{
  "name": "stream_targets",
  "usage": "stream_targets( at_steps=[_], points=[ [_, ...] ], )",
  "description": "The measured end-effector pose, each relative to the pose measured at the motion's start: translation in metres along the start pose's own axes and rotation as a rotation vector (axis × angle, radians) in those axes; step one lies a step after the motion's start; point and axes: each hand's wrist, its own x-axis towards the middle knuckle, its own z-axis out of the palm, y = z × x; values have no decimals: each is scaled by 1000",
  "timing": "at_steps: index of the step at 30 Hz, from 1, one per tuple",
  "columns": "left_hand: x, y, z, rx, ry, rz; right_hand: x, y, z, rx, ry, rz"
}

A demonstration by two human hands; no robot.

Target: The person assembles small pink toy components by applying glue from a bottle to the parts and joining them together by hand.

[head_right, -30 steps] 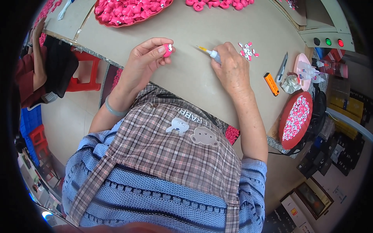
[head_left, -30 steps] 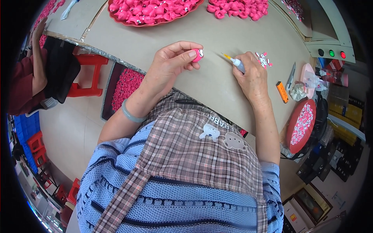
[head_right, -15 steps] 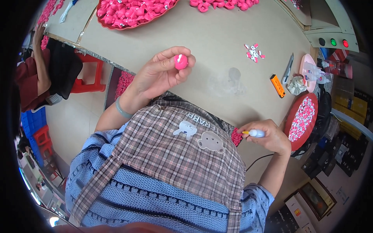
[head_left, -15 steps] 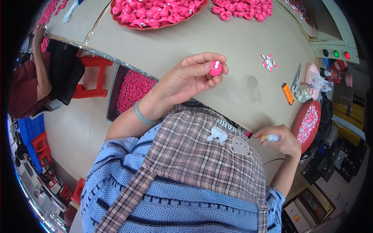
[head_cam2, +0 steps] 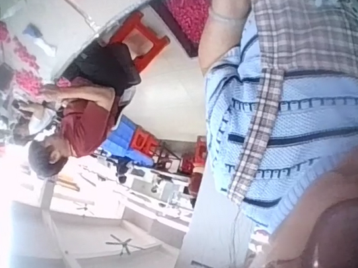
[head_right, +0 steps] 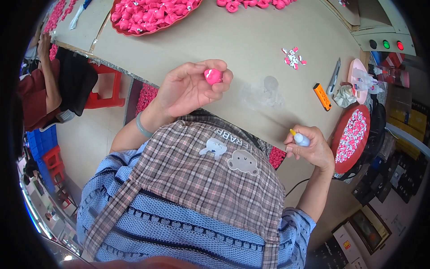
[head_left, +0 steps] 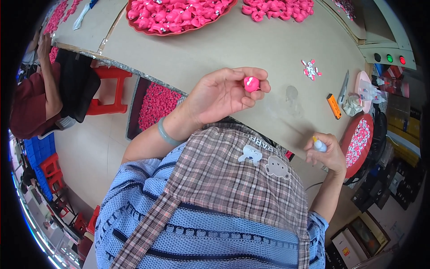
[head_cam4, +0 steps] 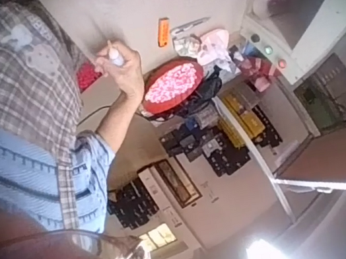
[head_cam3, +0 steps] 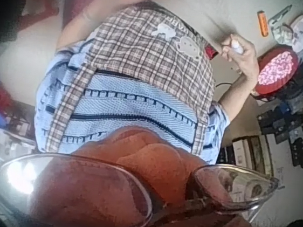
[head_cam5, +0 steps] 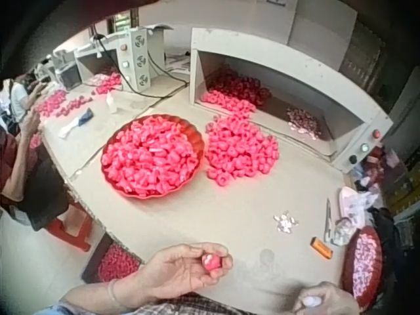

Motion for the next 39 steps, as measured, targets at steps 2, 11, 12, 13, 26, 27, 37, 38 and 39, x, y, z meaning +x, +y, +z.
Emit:
stream_targets(
  at_steps=[2, 11, 12, 13, 26, 27, 37, 38, 39],
  points=[
    [0, -3, -2, 25, -1, 28, 0, 1, -3, -12, -82, 13],
    [6, -7, -5, 83, -41, 32, -4, 12, -5, 74, -44, -34],
    [7, -7, -6, 62, -54, 23, -4, 13, -5, 76, -43, -34],
    [7, -8, -6, 62, -52, 22, -4, 14, -4, 89, -41, -46],
    [8, -11, -6, 125, 63, 43, -12, 25, -8, 113, 78, 33],
    [7, -11, -4, 76, 44, 21, -12, 24, -8, 143, 78, -2],
    [23, -12, -3, 130, 48, -3, -19, 43, -18, 283, 212, -85],
    [22, -10, -2, 150, 55, 7, -18, 43, -19, 283, 202, -91],
    [21, -11, -1, 160, 60, 17, -19, 41, -19, 256, 196, -70]
  ],
)
